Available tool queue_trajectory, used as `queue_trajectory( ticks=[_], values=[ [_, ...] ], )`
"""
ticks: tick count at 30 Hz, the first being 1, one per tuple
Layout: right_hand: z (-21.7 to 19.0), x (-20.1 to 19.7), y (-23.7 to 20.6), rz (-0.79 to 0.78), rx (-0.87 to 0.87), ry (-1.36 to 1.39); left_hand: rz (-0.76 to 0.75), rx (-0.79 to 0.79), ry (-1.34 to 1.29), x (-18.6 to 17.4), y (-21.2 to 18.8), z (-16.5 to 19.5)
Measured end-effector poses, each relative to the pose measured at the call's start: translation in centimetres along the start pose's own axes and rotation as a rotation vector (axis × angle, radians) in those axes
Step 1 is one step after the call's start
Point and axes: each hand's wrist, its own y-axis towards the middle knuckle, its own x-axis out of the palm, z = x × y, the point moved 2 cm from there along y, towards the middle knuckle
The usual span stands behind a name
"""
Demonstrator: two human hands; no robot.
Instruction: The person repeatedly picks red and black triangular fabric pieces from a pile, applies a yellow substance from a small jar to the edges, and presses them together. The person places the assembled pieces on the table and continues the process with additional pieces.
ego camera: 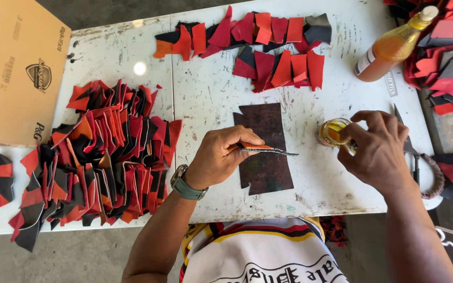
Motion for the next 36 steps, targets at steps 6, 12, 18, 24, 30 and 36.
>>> queue_trajectory(
  ticks=[6,12,18,24,30,36],
  values=[
    [-5.3,-4.3,-1.5,0.063,-0.39,0.675,-0.029,0.005,-0.081,0.7,0.0,0.3],
    [-8.7,-5.4,-0.2,0.114,-0.495,0.431,-0.067,-0.032,-0.042,1.3,0.2,1.1],
    [-10.0,-5.9,0.2,0.132,-0.496,0.362,-0.057,-0.096,-0.012,1.6,0.3,1.2],
    [-9.4,-5.2,0.4,0.163,-0.39,0.267,-0.037,-0.102,-0.055,1.6,0.1,0.7],
    [-8.3,-0.1,-0.5,0.069,-0.037,0.997,0.047,0.014,-0.173,2.2,-0.2,0.3],
    [-8.0,2.9,-1.8,0.246,-0.06,1.188,0.112,-0.227,-0.434,3.7,-0.8,-2.0]
  ],
)
